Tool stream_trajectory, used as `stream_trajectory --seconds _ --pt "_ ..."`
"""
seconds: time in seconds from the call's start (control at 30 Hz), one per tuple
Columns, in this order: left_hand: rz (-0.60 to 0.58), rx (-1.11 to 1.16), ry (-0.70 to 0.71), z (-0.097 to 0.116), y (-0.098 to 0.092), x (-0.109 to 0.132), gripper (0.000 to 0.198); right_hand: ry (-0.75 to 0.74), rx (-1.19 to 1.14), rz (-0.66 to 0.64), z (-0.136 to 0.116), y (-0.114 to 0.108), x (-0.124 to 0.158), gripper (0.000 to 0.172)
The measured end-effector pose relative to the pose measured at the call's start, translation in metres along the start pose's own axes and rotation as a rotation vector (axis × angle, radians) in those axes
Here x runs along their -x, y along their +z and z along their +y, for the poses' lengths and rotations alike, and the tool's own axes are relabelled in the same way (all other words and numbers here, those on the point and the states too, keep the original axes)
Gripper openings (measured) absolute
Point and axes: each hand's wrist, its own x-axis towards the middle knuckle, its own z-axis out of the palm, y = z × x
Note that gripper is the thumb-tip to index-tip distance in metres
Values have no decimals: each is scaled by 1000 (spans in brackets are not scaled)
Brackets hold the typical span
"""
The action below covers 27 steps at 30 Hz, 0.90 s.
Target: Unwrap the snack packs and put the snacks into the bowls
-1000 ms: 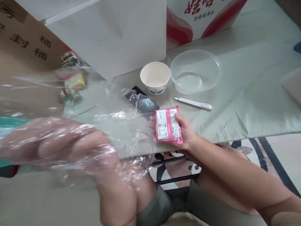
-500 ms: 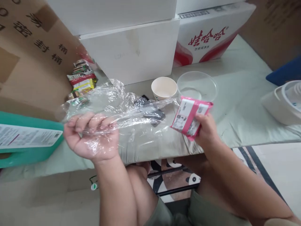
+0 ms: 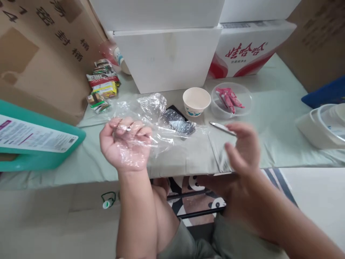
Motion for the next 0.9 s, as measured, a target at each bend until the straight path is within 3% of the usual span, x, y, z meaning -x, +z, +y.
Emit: stream_trajectory --seconds 0.07,0.17,0.23,0.3,0.47,0.6,0.7,0.8,0.9 --pt "39 -71 -15 -3 -1 1 20 -128 -78 -122 -15 24 41 41" --pt "67 -160 -15 -10 -2 3 21 1 -196 -225 -29 48 78 54" --pt "125 -212 -7 -16 -3 4 21 174 -284 -312 -30 54 87 66" --pt "225 -258 8 -24 -4 4 21 248 -276 -388 -27 54 89 71" --pt "590 -321 79 -36 -22 5 18 112 82 -341 -23 55 91 49" --pt "530 -536 29 -35 -45 9 17 32 284 -406 -26 60 91 42" --pt "544 -642 -71 -35 -51 9 15 51 302 -448 -23 58 84 21" --pt "535 -810 -163 -36 -51 7 12 96 256 -493 -14 46 76 13" --pt "478 -1132 -132 -38 -57 9 8 145 274 -511 -2 23 74 7"
